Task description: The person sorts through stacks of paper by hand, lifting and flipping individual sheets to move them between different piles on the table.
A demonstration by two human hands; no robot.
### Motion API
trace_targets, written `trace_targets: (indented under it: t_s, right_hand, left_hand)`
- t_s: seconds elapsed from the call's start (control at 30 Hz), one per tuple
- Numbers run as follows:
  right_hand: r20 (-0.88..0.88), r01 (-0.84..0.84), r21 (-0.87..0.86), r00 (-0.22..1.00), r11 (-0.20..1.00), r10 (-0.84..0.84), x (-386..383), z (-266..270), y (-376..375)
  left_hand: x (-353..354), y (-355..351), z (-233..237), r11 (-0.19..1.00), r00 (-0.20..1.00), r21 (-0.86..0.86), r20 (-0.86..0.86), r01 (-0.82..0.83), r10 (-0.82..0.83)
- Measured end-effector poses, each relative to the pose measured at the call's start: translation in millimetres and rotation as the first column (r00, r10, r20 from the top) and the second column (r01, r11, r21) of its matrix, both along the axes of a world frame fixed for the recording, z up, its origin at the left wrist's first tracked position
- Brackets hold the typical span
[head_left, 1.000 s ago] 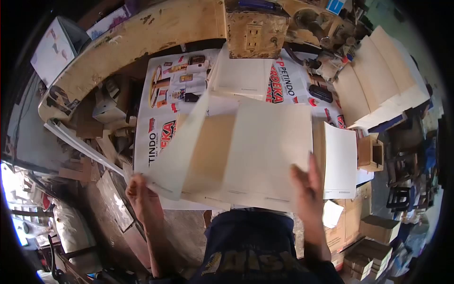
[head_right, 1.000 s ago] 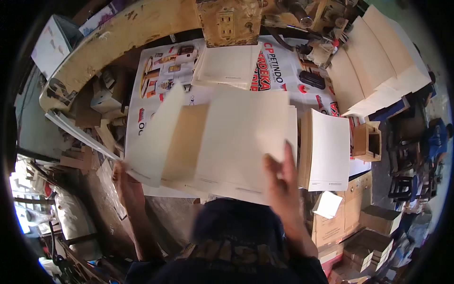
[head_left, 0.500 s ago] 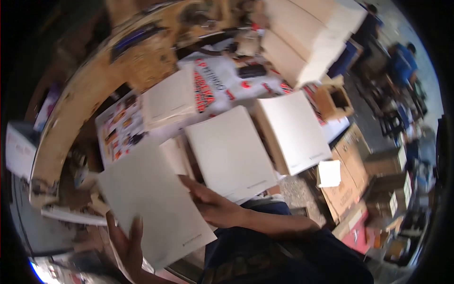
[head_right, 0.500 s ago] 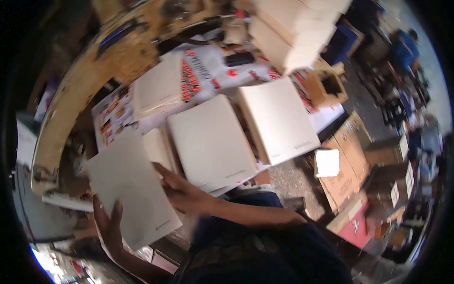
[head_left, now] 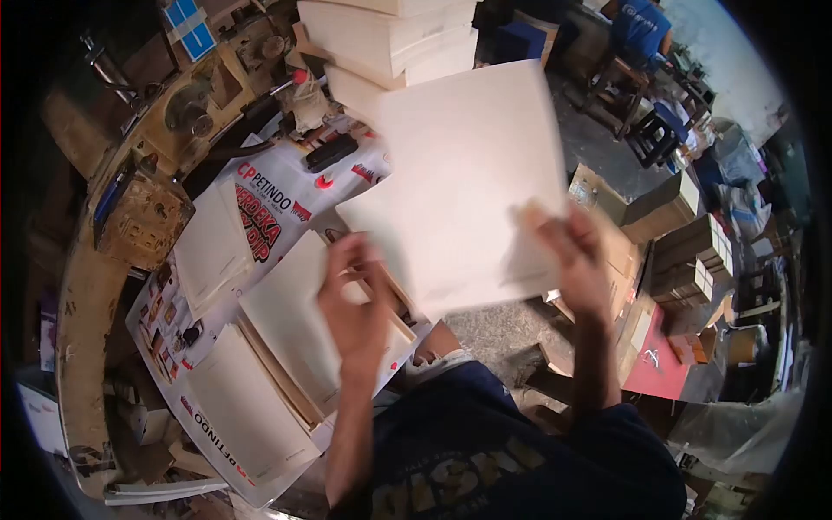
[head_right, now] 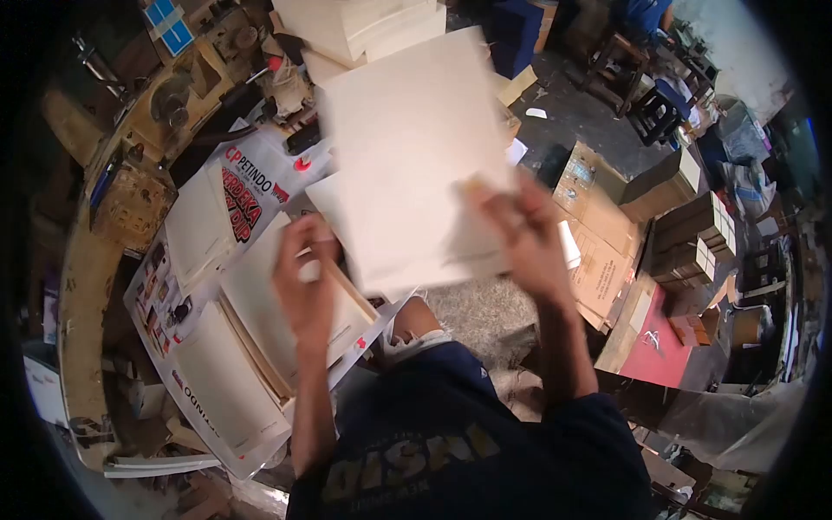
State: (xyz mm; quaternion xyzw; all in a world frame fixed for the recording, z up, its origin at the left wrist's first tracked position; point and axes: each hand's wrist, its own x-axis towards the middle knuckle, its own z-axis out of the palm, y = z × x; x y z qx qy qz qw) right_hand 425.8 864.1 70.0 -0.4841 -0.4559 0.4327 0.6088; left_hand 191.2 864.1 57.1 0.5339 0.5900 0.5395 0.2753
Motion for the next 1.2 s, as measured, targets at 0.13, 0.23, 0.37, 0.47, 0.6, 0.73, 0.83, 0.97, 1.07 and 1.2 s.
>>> trace_targets:
  t_s: [0.13,0.23,0.37,0.47,0.6,0.73,0.83,0.97,1.07,1.2]
  right_hand:
    - [0.226,0.140,-0.015,0.965,0.990,-0.133,72.3,36.1,13.5]
    - [0.248,0.178,0.064,0.950,0.982,-0.188,93.6,42.5,16.4]
    - [0.254,0.135,-0.046,0.960,0.990,-0.119,116.2,22.9,26.5]
    - [0.261,-0.033,-0.191,0.962,0.981,0.083,113.5,-7.6,50.4]
    - [0.256,-0.267,-0.228,0.911,0.936,0.322,62.3,-40.4,71.6]
    - [0.001,-0.421,-0.355,0.893,0.835,0.451,38.6,-66.9,85.6]
    - [-0.152,-0.339,-0.494,0.940,0.801,0.304,29.0,-66.2,90.2]
    - [-0.311,-0.522,-0.482,0.853,0.703,0.420,19.6,-54.1,90.7]
    - [0.224,-0.516,-0.318,0.774,0.795,0.592,9.4,-49.4,86.6]
    - [0.079,-0.494,-0.307,0.838,0.813,0.539,10.5,-48.4,82.1]
  left_hand:
    - [82.1,25.7,-22.4,0.938,0.831,0.091,-0.499,0.333,-0.247]
    - [104.1,31.0,-27.4,0.933,0.729,-0.219,-0.582,0.285,-0.359]
    - [75.6,41.1,-39.5,0.834,0.783,-0.288,-0.299,0.471,-0.546]
    - [53.2,3.4,-17.5,0.971,0.964,0.035,0.117,0.237,-0.239]
    - [1.8,-46.9,20.9,0.989,0.979,0.019,-0.146,0.149,-0.145]
    - [-28.6,-73.1,12.1,0.954,0.755,-0.300,-0.619,0.031,-0.219]
    - [-43.4,-77.9,3.6,0.941,0.768,-0.336,-0.593,0.034,-0.240]
    - [-57.5,-89.6,-4.1,0.960,0.917,-0.245,-0.334,0.138,-0.217]
    - [-57.1,-97.2,-11.1,0.984,0.978,-0.158,-0.205,-0.080,0.047]
    - [-59.9,-102.9,-5.3,0.921,0.979,-0.345,-0.155,-0.182,0.135]
